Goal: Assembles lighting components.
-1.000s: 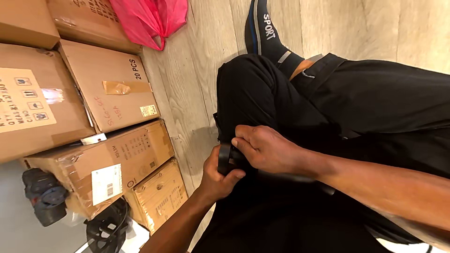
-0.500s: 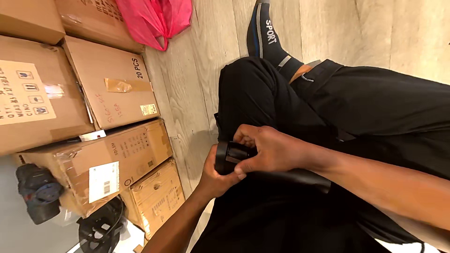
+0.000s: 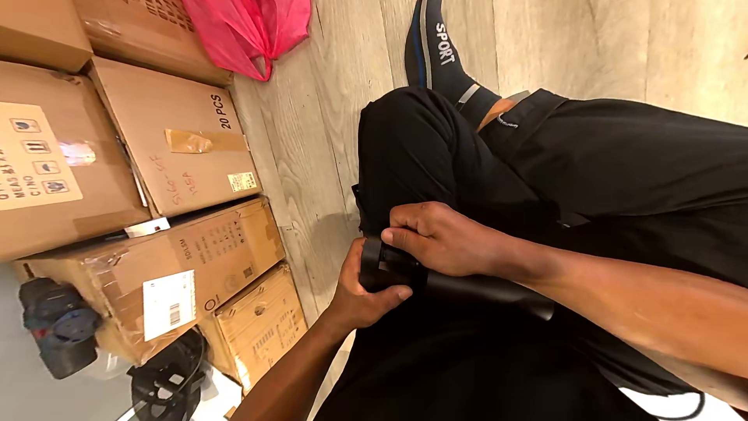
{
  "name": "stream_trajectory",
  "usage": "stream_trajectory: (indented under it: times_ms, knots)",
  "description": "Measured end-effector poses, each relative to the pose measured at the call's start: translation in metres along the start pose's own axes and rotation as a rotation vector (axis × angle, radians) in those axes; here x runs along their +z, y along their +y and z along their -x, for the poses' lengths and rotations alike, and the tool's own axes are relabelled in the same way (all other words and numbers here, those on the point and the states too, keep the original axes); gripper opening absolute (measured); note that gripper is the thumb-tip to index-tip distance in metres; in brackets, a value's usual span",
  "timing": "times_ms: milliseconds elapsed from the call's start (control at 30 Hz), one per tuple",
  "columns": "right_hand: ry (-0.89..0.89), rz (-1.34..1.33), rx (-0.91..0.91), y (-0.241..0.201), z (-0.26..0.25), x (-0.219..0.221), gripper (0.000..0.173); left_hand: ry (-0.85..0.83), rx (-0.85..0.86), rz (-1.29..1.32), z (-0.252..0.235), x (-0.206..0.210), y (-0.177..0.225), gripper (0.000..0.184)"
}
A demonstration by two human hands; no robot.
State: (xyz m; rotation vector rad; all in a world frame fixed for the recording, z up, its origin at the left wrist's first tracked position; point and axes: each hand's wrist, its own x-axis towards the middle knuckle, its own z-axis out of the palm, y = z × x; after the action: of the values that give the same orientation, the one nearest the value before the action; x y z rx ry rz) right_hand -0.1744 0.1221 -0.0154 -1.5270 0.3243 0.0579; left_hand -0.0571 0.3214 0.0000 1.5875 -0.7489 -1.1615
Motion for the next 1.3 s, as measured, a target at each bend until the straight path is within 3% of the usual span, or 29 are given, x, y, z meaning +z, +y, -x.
stream_trajectory:
  times_ms: [167, 200, 233, 267, 300, 333, 400, 500, 600, 767, 900, 1300]
  knots:
    - [-0.009, -0.175, 0.075, 0.000, 0.003, -0.005, 0.028, 0.010, 0.019, -0.060, -0.006, -0.002, 0.009, 0.071]
    - [-0.052, -0.218, 0.077, -0.004, 0.005, -0.012, 0.036, 0.015, 0.073, -0.116, -0.010, -0.005, 0.015, 0.072]
    - [-0.110, -0.200, 0.084, -0.011, 0.007, -0.020, 0.058, 0.023, 0.149, -0.190, -0.016, -0.008, 0.022, 0.073]
    - [-0.161, -0.093, 0.067, -0.018, 0.010, -0.029, 0.083, 0.033, 0.238, -0.252, -0.022, -0.012, 0.029, 0.074]
    - [-0.178, 0.068, 0.008, -0.025, 0.014, -0.034, 0.095, 0.033, 0.343, -0.314, -0.028, -0.018, 0.034, 0.075]
    - [-0.149, 0.234, -0.103, -0.028, 0.018, -0.036, 0.091, 0.025, 0.457, -0.385, -0.034, -0.024, 0.039, 0.078]
    - [0.046, 0.470, -0.379, -0.029, 0.024, -0.033, 0.066, 0.005, 0.634, -0.563, -0.045, -0.038, 0.046, 0.080]
    - [0.319, 0.725, -0.584, -0.033, 0.026, -0.031, 0.052, 0.048, 0.758, -0.826, -0.059, -0.050, 0.055, 0.068]
    - [0.435, 0.855, -0.597, -0.026, 0.021, -0.036, 0.049, 0.039, 0.755, -0.976, -0.064, -0.055, 0.065, 0.078]
    - [0.436, 0.873, -0.598, -0.019, 0.018, -0.041, 0.053, -0.062, 0.692, -1.124, -0.062, -0.052, 0.085, 0.064]
    - [0.425, 0.903, -0.621, -0.020, 0.018, -0.039, 0.051, -0.118, 0.727, -1.111, -0.062, -0.054, 0.092, 0.048]
    - [0.405, 0.898, -0.657, -0.019, 0.017, -0.037, 0.046, -0.080, 0.766, -1.095, -0.059, -0.054, 0.087, 0.051]
